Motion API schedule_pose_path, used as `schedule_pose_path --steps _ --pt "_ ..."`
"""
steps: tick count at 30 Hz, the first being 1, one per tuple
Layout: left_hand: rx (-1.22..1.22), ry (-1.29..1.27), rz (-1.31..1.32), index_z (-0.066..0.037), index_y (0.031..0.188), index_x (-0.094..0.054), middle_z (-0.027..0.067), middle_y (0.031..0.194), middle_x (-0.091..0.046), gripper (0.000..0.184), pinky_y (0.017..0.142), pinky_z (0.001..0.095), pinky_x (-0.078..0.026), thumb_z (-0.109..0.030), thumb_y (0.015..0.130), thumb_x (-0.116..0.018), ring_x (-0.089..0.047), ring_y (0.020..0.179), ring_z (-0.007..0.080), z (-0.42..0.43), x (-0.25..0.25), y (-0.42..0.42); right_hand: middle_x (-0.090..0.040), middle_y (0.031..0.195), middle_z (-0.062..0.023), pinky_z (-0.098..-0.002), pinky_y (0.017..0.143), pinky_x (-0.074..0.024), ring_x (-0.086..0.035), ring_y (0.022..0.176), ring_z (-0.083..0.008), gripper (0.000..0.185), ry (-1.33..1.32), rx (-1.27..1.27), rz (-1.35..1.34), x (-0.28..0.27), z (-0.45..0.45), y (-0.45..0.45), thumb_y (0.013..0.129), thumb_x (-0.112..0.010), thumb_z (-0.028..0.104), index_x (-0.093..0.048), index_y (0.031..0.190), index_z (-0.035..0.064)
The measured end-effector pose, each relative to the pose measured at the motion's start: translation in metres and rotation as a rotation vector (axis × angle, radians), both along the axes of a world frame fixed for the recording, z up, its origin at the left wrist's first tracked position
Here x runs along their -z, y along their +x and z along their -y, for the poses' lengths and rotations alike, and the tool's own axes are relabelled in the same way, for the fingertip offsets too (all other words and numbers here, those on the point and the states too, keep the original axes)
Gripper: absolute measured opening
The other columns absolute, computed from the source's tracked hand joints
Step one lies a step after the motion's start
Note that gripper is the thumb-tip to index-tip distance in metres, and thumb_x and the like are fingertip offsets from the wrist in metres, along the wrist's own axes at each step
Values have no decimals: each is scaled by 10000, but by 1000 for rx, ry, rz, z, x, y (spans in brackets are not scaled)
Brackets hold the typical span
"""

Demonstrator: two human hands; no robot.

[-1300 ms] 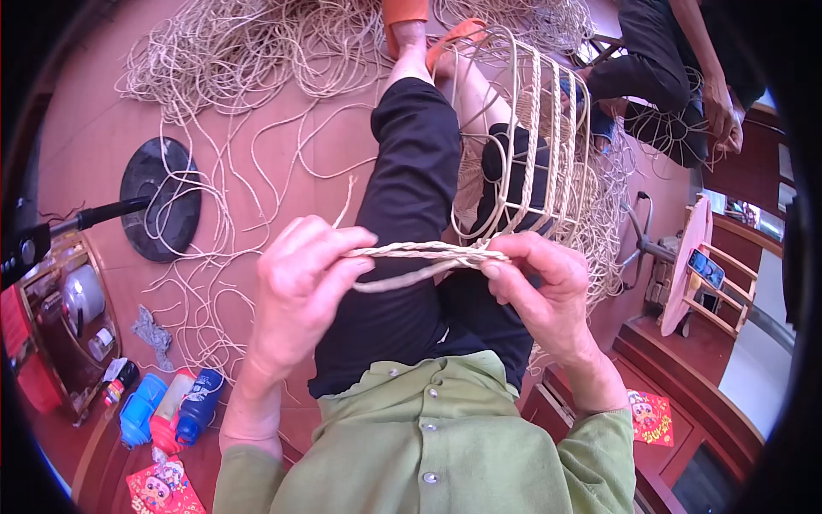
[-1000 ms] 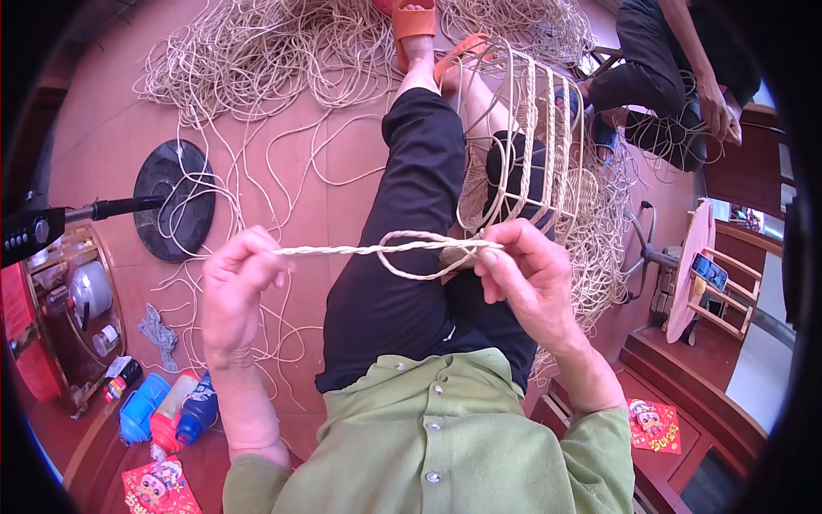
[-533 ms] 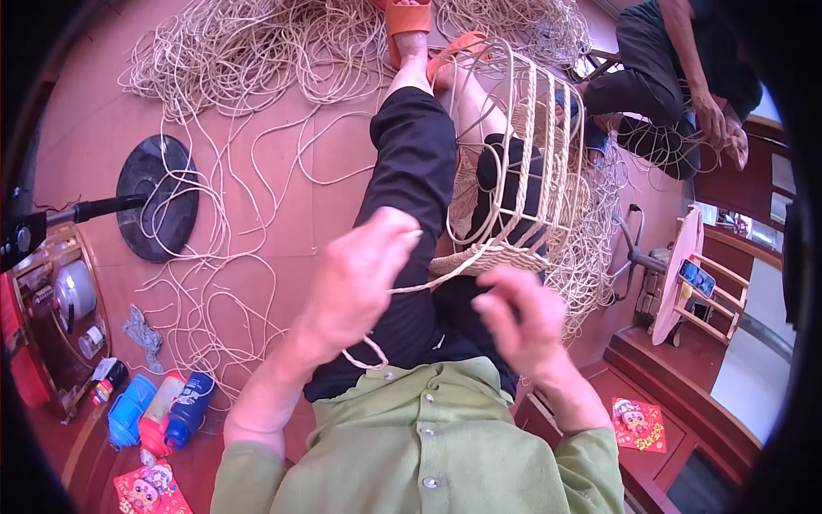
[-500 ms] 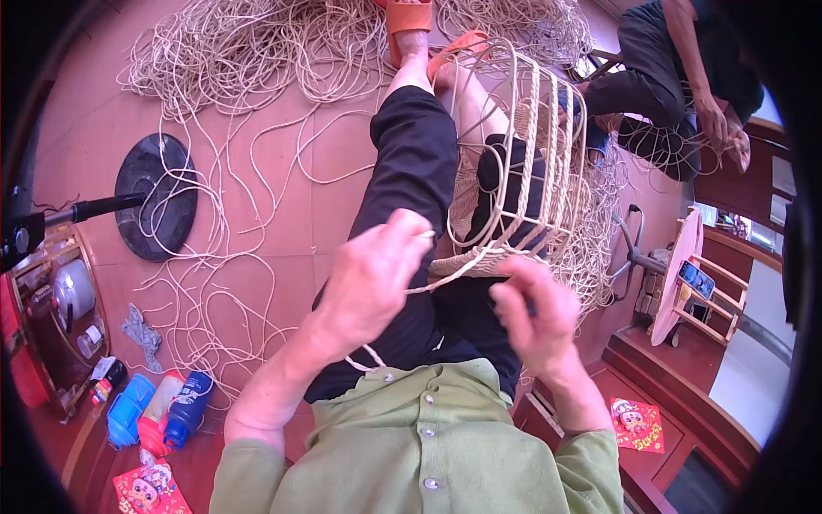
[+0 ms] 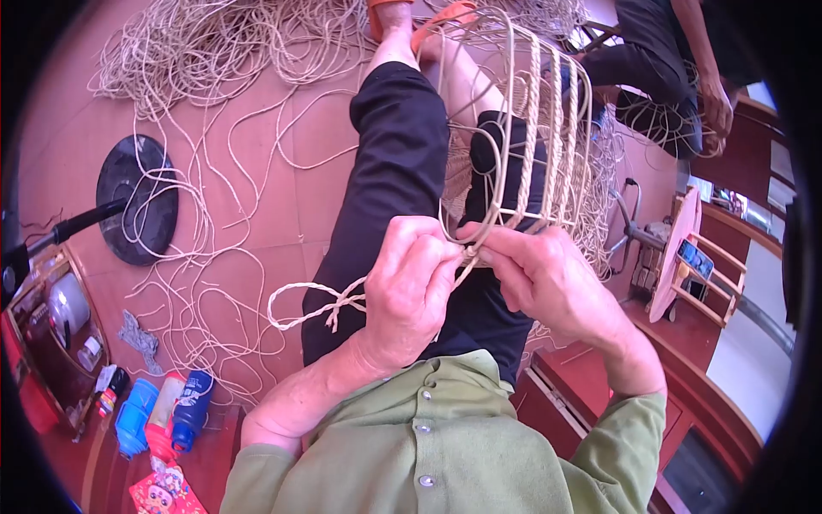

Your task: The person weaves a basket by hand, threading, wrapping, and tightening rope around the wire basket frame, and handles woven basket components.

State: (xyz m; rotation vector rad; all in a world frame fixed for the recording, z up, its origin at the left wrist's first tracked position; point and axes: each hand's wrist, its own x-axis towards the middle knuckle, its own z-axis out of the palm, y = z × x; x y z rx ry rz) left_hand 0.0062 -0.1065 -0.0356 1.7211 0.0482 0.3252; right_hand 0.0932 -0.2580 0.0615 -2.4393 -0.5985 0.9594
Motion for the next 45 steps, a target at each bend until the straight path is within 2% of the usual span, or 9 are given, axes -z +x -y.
schedule_pose_path --steps 7,14,15,22,28,36,39,42,45 --pt "-23 -570 -321 -6 1028 -684 103 933 -664 162 650 293 -540 92 905 -645 -700 755 178 3 -1 -9 -608 557 -115 -389 570 -535 -679 537 -249 184 -63 24 -266 -12 -9 17 996 -533 116 -695 1032 37" --pt "93 32 -48 17 997 -685 65 894 -691 128 638 263 -580 106 909 -659 -688 719 115 -3 -2 2 -618 559 -110 -391 556 -540 -688 538 -250 170 -67 -13 -210 -7 -5 18 958 -572 118 -651 841 24" --pt "99 -65 -171 -5 968 -698 100 870 -686 128 629 318 -550 74 868 -693 -706 726 210 -5 -11 3 -618 558 -112 -390 554 -541 -688 535 -250 175 -73 42 -278 -11 -7 19 953 -575 118 -646 825 22" --pt "137 -341 -253 59 962 -694 79 980 -638 97 714 227 -573 124 915 -639 -705 783 137 -10 -4 3 -628 566 -110 -379 551 -553 -696 536 -237 195 -32 -10 -159 1 1 9 961 -544 105 -616 806 11" --pt "185 -309 -181 10 1235 -575 65 958 -644 342 668 214 -539 124 917 -630 -651 740 89 -1 -4 20 -662 606 -106 -369 560 -564 -704 542 -221 249 -41 109 -283 -5 -1 13 989 -488 110 -612 802 2" --pt "-159 -74 72 14 1149 -626 123 1036 -667 291 920 382 -508 23 867 -698 -627 1022 258 -48 -15 -17 -584 595 -74 -362 484 -500 -652 530 -228 76 156 -129 666 11 22 -18 829 -715 85 -655 842 40" --pt "-13 65 143 0 975 -653 105 951 -658 169 835 396 -506 4 825 -730 -612 893 253 -78 -17 -37 -585 637 -42 -307 480 -463 -584 506 -126 178 289 83 865 -11 44 -15 810 -695 -20 -699 978 39" --pt "78 237 74 -6 905 -677 108 896 -667 232 814 408 -519 -73 742 -828 -633 837 288 -71 -14 -37 -545 687 62 -190 492 -326 -451 563 -12 153 331 912 853 -48 121 -9 966 -628 81 -732 1061 20" --pt "114 184 -20 -2 1219 -639 165 1184 -669 582 895 409 -558 -95 698 -882 -659 1067 333 -47 -8 -22 -439 653 86 -208 515 -283 -380 577 -14 171 224 1169 861 -50 327 -15 1021 -602 168 -706 992 35"
